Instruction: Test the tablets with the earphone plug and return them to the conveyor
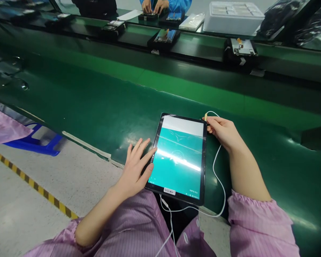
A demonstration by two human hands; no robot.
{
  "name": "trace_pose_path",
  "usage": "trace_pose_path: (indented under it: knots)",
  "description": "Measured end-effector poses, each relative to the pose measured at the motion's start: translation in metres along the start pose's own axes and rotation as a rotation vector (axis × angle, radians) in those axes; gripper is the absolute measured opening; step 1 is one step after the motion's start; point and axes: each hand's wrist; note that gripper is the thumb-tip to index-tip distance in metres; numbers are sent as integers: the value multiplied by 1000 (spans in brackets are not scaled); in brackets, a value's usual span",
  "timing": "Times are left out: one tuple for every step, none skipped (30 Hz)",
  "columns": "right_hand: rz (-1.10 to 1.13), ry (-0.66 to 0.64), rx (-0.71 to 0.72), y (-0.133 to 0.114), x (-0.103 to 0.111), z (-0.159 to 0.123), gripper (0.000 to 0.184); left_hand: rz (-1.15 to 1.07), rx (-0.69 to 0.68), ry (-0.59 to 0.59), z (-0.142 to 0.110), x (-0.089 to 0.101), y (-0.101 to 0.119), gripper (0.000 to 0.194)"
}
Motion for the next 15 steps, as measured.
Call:
trace_pose_path:
  knots:
    - [-10, 1, 2, 0, 0, 0, 32, -1, -5, 3, 1, 0, 1, 46]
    - [-24, 1, 6, -1, 0, -1, 34, -2, -11, 6, 3, 0, 1, 47]
    - [-43, -4, 12, -1, 0, -1, 35, -3, -17, 7, 4, 1, 2, 47]
    - [-67, -16, 21, -2, 0, -3, 37, -3, -20, 7, 6, 1, 2, 47]
    - [-91, -37, 32, -4, 1, -4, 40, -5, -20, 7, 7, 2, 3, 47]
    - [-114, -67, 44, -5, 2, -6, 44, -7, -16, 6, 9, 2, 3, 47]
    - [-133, -105, 52, -6, 3, -8, 49, -11, -10, 3, 10, 3, 3, 47]
    - [-148, -145, 53, -8, 4, -9, 54, -14, -3, 0, 10, 3, 2, 47]
    - [-162, -183, 48, -9, 4, -11, 59, -18, 4, -3, 11, 3, 2, 46]
    - [-174, -214, 37, -10, 5, -12, 63, -23, 11, -5, 11, 2, 2, 46]
    - [-186, -236, 23, -11, 4, -13, 67, -28, 16, -8, 11, 2, 1, 46]
    - [-197, -246, 9, -10, 3, -14, 70, -36, 22, -9, 10, 1, 1, 45]
    - [-206, -240, -3, -10, 1, -14, 74, -48, 28, -12, 10, 0, 1, 45]
    - [-217, -215, -10, -8, -2, -13, 78, -65, 35, -15, 10, -1, 1, 46]
    - [-232, -176, -11, -7, -5, -13, 82, -88, 43, -18, 10, -2, 2, 47]
Point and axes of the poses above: each hand's wrist, its own z-axis towards the middle knuckle, its own x-axis out of the back of the hand, y = z × x, and after that the axes turned 2 degrees about -y, right-handed
